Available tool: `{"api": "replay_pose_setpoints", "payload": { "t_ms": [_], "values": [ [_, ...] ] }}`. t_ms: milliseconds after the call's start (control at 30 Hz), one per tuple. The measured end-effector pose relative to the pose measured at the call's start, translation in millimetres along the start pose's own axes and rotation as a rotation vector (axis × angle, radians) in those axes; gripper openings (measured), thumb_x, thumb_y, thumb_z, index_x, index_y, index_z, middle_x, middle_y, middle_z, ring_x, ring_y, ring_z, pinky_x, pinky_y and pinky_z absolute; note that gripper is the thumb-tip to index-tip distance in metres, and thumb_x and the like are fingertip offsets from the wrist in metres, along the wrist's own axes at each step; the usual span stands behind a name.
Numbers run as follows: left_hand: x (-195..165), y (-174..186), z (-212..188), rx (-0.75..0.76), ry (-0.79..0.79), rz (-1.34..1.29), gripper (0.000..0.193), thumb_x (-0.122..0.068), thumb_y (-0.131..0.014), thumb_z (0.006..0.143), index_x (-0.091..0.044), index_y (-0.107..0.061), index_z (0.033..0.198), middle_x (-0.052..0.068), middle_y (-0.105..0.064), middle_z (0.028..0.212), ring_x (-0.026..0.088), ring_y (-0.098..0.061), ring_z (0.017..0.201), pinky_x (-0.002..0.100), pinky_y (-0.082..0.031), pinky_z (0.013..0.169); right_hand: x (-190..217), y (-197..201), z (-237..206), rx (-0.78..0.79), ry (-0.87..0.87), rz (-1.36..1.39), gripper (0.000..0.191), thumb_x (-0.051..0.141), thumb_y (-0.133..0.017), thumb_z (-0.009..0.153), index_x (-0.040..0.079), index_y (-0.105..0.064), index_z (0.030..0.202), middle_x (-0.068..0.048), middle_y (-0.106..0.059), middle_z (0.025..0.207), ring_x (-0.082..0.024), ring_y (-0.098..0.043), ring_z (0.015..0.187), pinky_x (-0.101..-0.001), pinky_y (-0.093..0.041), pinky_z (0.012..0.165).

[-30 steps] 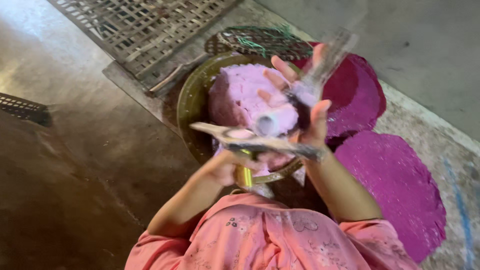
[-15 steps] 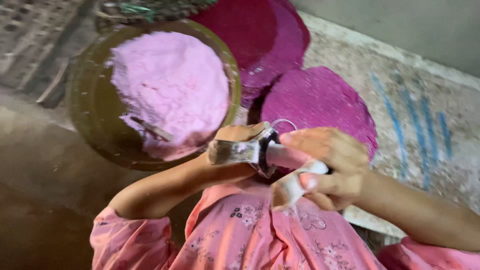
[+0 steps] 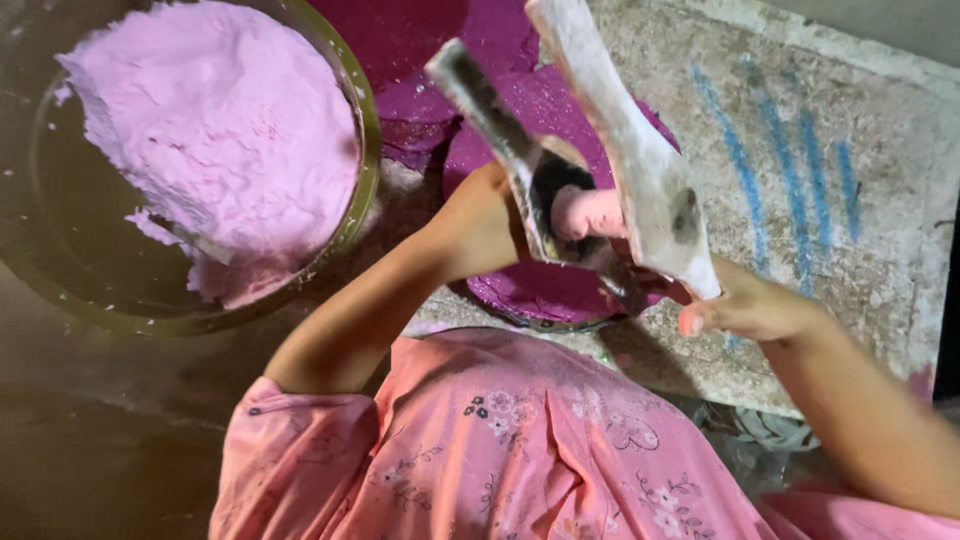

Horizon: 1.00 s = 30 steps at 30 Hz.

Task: The person makes pink rice cakes at a work table. They stack magenta mats of formed cakes, cover them with a woven bamboo tray, then scoop pink batter from a basin into a handheld extruder press and squeeze round batter discs onto a mat, placing a small ring around each disc as they work.

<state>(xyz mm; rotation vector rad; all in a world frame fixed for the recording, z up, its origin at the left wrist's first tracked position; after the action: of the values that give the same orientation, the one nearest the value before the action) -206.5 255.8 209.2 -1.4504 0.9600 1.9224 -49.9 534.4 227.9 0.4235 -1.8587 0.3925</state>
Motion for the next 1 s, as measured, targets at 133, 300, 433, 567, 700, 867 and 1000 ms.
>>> {"api": "replay_pose_setpoints", "payload": {
  "t_ms": [133, 300, 433, 567, 700, 867, 1000],
  "values": [
    [75.8, 5.2, 1.5, -0.059, 0.043, 0.609, 0.086, -0.031, -0.091, 0.069, 0.000, -0.051, 0.139, 0.024, -0.053, 0.134, 0.042, -0.046, 0.128, 0.050, -0.037, 0.110, -35.6, -6.1, -23.8, -0.225, 0.122, 0.079, 0.113, 0.054, -0.083, 0.080, 0.000, -0.025, 0.160, -0.017, -0.039, 0.160, -0.031, -0.043, 0.141, -0.0476, -0.036, 0.116],
    [128.0, 1.2, -0.9, -0.218, 0.307, 0.945, 0.038, -0.019, -0.078, 0.084, -0.004, -0.063, 0.114, 0.019, -0.064, 0.114, 0.036, -0.060, 0.109, 0.046, -0.051, 0.090, -47.2, -0.3, -36.0, -0.383, 0.133, 0.211, 0.112, 0.052, -0.084, 0.075, -0.004, -0.034, 0.159, -0.021, -0.056, 0.142, -0.033, -0.054, 0.133, -0.0476, -0.040, 0.115],
    [113.9, -3.6, -3.9, -0.308, 0.232, 0.785, 0.022, -0.020, -0.076, 0.090, -0.008, -0.066, 0.105, 0.011, -0.070, 0.085, 0.031, -0.068, 0.084, 0.047, -0.054, 0.072, -48.0, 2.2, -42.1, -0.449, 0.200, 0.269, 0.111, 0.054, -0.082, 0.080, -0.004, -0.035, 0.162, -0.018, -0.053, 0.144, -0.031, -0.053, 0.132, -0.0470, -0.040, 0.113],
    [93.4, -24.4, -14.1, -0.250, -0.033, 0.693, 0.008, -0.014, -0.073, 0.094, -0.011, -0.069, 0.101, 0.007, -0.073, 0.093, 0.025, -0.069, 0.083, 0.041, -0.056, 0.069, -50.6, 1.3, -42.9, -0.511, 0.239, 0.273, 0.109, 0.052, -0.083, 0.079, -0.001, -0.032, 0.159, -0.013, -0.049, 0.149, -0.028, -0.051, 0.135, -0.0476, -0.041, 0.114],
    [82.6, -50.3, -31.4, -0.053, 0.020, 0.696, 0.014, -0.019, -0.076, 0.088, -0.012, -0.072, 0.098, 0.010, -0.073, 0.101, 0.027, -0.069, 0.095, 0.040, -0.056, 0.080, -54.5, 6.5, -41.2, -0.465, 0.224, 0.227, 0.111, 0.058, -0.082, 0.082, -0.004, -0.033, 0.160, -0.014, -0.049, 0.147, -0.026, -0.051, 0.134, -0.0449, -0.041, 0.115],
    [86.3, -24.2, 0.1, -0.248, 0.137, -0.533, 0.066, -0.044, -0.065, 0.099, -0.007, -0.045, 0.150, 0.018, -0.049, 0.156, 0.030, -0.053, 0.142, 0.044, -0.041, 0.121, -64.0, 10.2, -29.8, -0.129, 0.096, 0.310, 0.111, 0.074, -0.066, 0.090, -0.003, -0.035, 0.163, -0.021, -0.055, 0.145, -0.032, -0.061, 0.124, -0.0484, -0.051, 0.105],
    [83.8, -3.4, 29.5, 0.205, -0.264, -1.668, 0.094, -0.067, -0.056, 0.101, -0.006, -0.025, 0.164, 0.022, -0.045, 0.160, 0.031, -0.046, 0.146, 0.046, -0.034, 0.129, -68.7, -0.2, -10.7, 0.011, -0.278, 0.455, 0.102, 0.075, -0.050, 0.088, 0.005, -0.029, 0.159, -0.018, -0.048, 0.154, -0.031, -0.052, 0.137, -0.0489, -0.042, 0.114]
  ]
}}
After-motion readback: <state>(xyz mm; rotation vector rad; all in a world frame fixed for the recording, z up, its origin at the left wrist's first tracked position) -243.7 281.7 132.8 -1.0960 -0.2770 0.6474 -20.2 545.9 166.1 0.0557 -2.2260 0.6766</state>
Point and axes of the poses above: each hand's wrist, its own z-axis towards the middle knuckle, its own y-axis out of the back of the hand, x = y × z, the point moved 1 cm from there along z, towards the middle knuckle
